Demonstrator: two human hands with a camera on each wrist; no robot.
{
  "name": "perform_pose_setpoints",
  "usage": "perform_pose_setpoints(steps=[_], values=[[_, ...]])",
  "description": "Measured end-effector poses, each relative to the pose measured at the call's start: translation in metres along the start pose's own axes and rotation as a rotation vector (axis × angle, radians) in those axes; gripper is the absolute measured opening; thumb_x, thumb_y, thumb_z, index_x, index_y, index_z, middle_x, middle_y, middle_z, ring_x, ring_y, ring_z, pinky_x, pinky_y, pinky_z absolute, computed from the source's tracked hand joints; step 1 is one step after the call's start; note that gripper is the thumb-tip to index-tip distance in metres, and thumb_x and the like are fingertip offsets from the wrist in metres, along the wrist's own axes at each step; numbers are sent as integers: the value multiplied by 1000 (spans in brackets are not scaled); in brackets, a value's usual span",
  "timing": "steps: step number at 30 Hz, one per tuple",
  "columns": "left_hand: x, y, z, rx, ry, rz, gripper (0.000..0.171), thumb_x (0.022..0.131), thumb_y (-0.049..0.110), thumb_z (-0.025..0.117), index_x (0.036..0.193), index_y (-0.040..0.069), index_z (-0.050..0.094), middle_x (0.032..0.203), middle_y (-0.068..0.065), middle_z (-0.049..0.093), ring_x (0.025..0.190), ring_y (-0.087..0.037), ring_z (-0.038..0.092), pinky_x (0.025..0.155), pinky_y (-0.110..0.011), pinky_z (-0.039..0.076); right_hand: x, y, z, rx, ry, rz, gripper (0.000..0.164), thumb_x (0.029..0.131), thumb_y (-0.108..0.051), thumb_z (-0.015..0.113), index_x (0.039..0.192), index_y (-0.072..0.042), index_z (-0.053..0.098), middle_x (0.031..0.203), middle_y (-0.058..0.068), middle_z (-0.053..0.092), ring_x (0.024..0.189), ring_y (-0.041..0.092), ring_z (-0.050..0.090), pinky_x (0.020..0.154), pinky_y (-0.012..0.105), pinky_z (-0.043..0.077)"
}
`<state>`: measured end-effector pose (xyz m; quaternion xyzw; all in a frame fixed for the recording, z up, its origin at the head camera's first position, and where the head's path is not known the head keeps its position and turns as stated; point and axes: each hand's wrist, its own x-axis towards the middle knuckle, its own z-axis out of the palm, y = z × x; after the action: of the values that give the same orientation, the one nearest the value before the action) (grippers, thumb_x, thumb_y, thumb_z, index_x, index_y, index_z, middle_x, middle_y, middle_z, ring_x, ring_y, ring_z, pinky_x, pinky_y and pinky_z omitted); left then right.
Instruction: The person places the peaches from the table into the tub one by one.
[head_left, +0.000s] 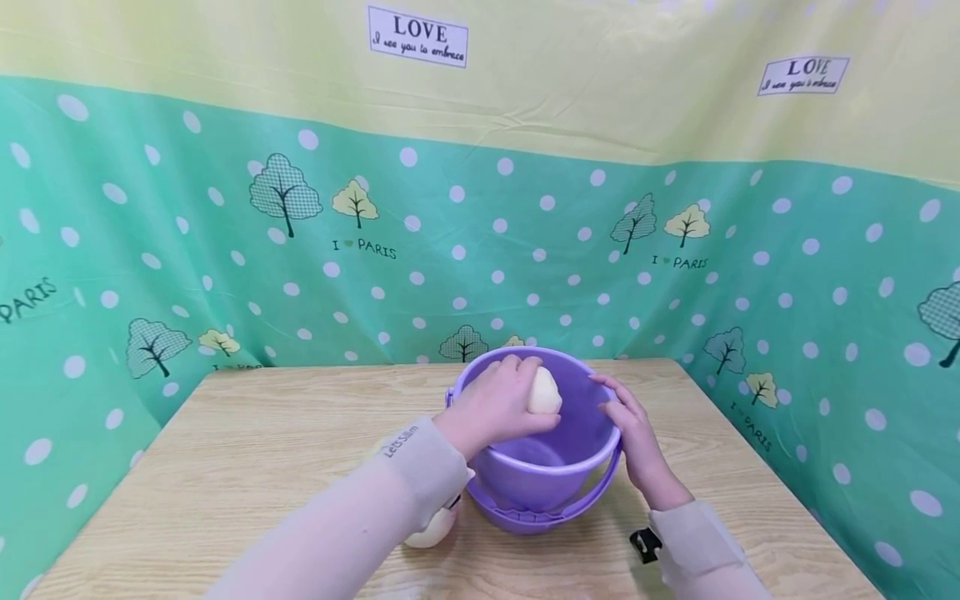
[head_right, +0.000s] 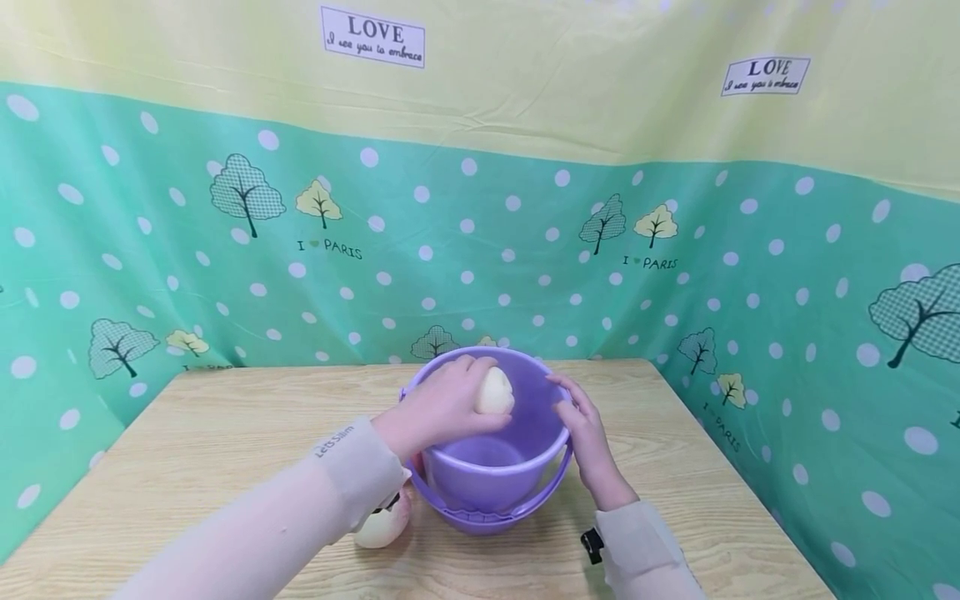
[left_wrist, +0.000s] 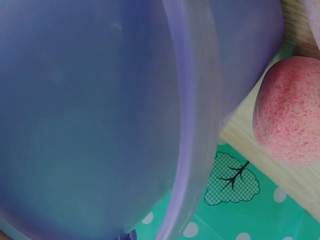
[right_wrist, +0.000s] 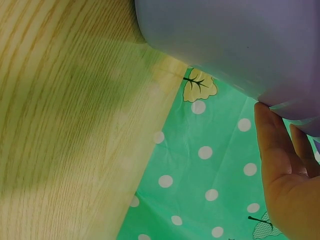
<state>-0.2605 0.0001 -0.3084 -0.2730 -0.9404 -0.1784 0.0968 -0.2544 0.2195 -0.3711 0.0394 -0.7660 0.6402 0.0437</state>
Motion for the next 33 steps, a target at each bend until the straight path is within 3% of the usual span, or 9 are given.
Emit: perform_pose_setpoints(steps=[15,25,33], values=[[2,3,1,16,-3,3,65,79,50,70,128,11,53,106,-7,60,90,-21,59,75,-32,52,0,1,-1,-2,1,-10,49,93,-12,40,142,-10,46,152,7,39,119,12,50,91,20,46],[0,1,0,94,-57,-7,78,83,58,67,140,7,49,126,-13,60,114,-30,59,100,-42,49,0,1,-1,-5,-5,-8,49,94,-12,39,142,-11,45,154,7,38,125,25,46,93,25,44],[1,1,0,103,-54,2,77,84,58,66,140,7,49,124,-13,61,113,-30,59,100,-42,49,0,1,-1,-1,-7,-6,49,94,-12,38,142,-10,45,154,8,36,128,27,44,91,20,44]])
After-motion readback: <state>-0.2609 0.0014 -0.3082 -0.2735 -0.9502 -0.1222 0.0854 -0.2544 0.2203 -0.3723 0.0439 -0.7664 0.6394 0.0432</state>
